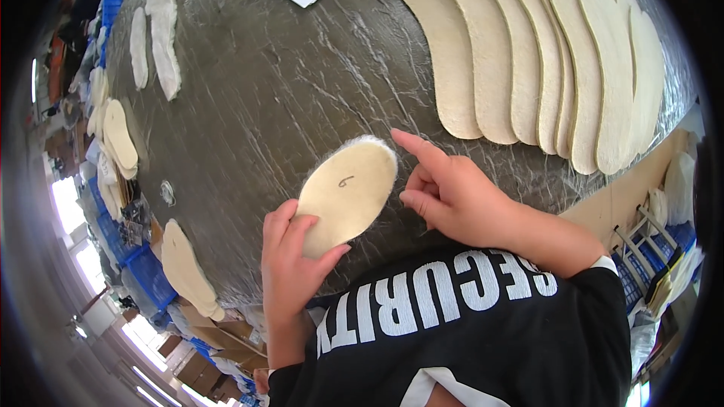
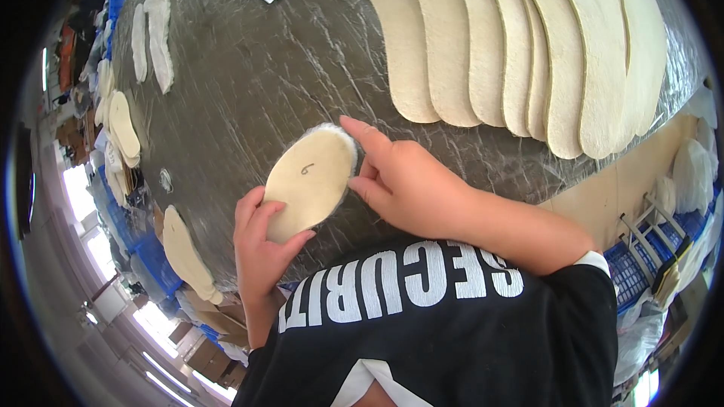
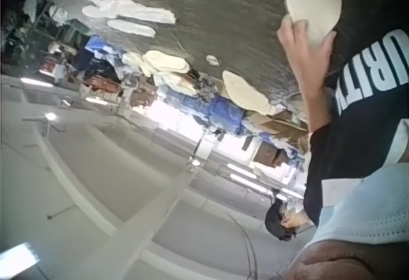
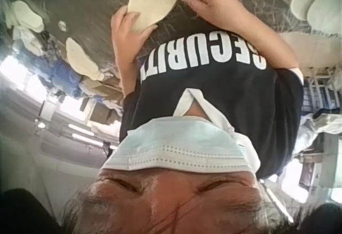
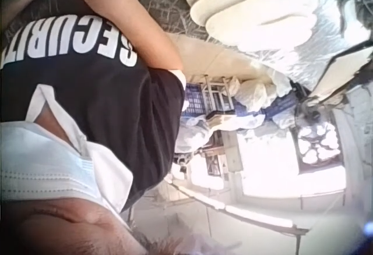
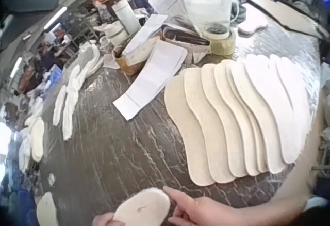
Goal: Match and stack inner and outer layers of shoe insoles.
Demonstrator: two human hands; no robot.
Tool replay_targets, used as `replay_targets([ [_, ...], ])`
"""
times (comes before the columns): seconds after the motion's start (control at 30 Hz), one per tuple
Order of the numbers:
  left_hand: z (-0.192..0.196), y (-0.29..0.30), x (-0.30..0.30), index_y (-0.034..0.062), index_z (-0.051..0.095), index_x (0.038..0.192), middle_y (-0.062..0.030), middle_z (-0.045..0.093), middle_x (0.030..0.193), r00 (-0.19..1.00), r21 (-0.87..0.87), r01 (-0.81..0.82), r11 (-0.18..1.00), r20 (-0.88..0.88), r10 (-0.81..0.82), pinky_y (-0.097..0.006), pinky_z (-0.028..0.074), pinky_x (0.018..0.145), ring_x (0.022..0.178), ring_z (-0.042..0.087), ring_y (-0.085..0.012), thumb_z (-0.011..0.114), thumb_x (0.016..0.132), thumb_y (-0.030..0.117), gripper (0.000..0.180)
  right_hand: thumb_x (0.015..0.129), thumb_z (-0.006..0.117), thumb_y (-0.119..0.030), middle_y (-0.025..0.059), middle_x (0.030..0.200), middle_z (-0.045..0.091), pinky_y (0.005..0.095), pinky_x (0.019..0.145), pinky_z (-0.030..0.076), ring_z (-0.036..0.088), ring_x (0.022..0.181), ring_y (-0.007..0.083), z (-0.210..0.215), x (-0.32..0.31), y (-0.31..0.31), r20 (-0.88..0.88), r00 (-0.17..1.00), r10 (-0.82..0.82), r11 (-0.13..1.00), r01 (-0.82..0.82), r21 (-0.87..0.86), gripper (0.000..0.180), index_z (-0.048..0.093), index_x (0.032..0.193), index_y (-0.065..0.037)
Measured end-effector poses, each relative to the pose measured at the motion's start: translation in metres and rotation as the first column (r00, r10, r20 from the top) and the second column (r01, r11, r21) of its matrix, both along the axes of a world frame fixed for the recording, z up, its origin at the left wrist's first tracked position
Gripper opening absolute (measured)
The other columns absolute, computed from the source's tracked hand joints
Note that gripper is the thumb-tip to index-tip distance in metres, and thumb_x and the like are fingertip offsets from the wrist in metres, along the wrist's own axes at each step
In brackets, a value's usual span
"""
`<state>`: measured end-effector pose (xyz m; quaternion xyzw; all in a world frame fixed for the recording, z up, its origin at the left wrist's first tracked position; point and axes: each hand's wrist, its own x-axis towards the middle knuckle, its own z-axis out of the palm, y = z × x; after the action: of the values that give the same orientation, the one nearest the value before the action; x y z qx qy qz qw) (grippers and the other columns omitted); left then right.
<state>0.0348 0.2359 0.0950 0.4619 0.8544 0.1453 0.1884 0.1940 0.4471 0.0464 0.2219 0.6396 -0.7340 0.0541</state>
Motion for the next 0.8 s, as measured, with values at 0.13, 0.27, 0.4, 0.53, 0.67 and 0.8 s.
replay_targets([
  [0.13, -0.001, 0.002, 0.0, 0.0012, 0.062, 0.098, -0.0142, 0.056, 0.121, 0.999, 0.031, 0.041, 0.999, -0.023, -0.041, -0.044, 0.048, 0.088, 0.106, 0.054, -0.0353, 0.09, 0.05, 0.015, 0.057, 0.067, 0.082, -0.023, 0.0155, 0.127, 0.055, 0.0446, 0.097, 0.045, 0.054, 0.114, 0.0325, 0.012, -0.02, -0.006, -0.267, 0.921, 0.284, 0.635, 0.028, 0.772, 0.089, 0.039, 0.144, -0.009],
  [0.27, -0.004, 0.013, -0.002, 0.0015, 0.061, 0.109, -0.0147, 0.055, 0.124, 0.995, 0.057, 0.089, 0.994, 0.05, -0.092, -0.043, 0.048, 0.091, 0.11, 0.052, -0.0343, 0.09, 0.051, 0.019, 0.067, 0.061, 0.085, -0.023, 0.0158, 0.134, 0.049, 0.0517, 0.108, 0.032, 0.044, 0.129, 0.0341, -0.005, -0.052, -0.019, -0.319, 0.808, 0.495, 0.575, -0.029, 0.818, 0.093, 0.043, 0.143, -0.016],
  [0.4, 0.004, -0.004, -0.014, -0.0003, 0.055, 0.118, -0.0151, 0.056, 0.122, 0.987, 0.099, -0.06, 0.993, 0.153, 0.044, -0.038, 0.05, 0.09, 0.108, 0.058, -0.0291, 0.089, 0.059, 0.013, 0.069, 0.055, 0.087, -0.025, 0.0145, 0.134, 0.047, 0.0501, 0.105, 0.033, 0.044, 0.128, 0.0345, -0.004, -0.051, -0.017, -0.194, 0.852, 0.485, 0.547, -0.123, 0.828, 0.1, 0.042, 0.144, -0.015],
  [0.53, 0.007, -0.062, -0.032, -0.0033, 0.052, 0.118, -0.0092, 0.063, 0.108, 0.622, 0.017, -0.525, 0.851, 0.69, 0.37, -0.025, 0.051, 0.076, 0.089, 0.063, -0.0102, 0.071, 0.077, -0.005, 0.045, 0.058, 0.087, -0.026, 0.0138, 0.131, 0.049, 0.0501, 0.105, 0.033, 0.045, 0.126, 0.0333, 0.004, -0.048, -0.012, -0.179, 0.864, 0.47, 0.519, -0.107, 0.848, 0.097, 0.042, 0.143, -0.015],
  [0.67, 0.007, -0.081, -0.034, -0.0006, 0.053, 0.114, -0.0051, 0.066, 0.097, 0.508, 0.032, -0.628, 0.778, 0.774, 0.378, -0.022, 0.049, 0.078, 0.09, 0.063, -0.0087, 0.066, 0.081, -0.007, 0.036, 0.055, 0.088, -0.032, 0.0146, 0.136, 0.046, 0.0532, 0.109, 0.029, 0.042, 0.129, 0.0342, 0.017, -0.059, -0.018, -0.089, 0.862, 0.5, 0.428, -0.156, 0.89, 0.099, 0.044, 0.142, -0.014],
  [0.8, 0.006, -0.073, -0.035, -0.0017, 0.054, 0.11, -0.0067, 0.067, 0.097, 0.425, 0.173, -0.653, 0.737, 0.889, 0.169, -0.024, 0.05, 0.078, 0.09, 0.063, -0.0094, 0.067, 0.086, -0.004, 0.028, 0.057, 0.087, -0.03, 0.0172, 0.138, 0.045, 0.0546, 0.111, 0.03, 0.042, 0.13, 0.0372, 0.028, -0.093, -0.048, -0.285, 0.724, 0.628, 0.538, -0.139, 0.832, 0.089, 0.05, 0.135, -0.009],
])
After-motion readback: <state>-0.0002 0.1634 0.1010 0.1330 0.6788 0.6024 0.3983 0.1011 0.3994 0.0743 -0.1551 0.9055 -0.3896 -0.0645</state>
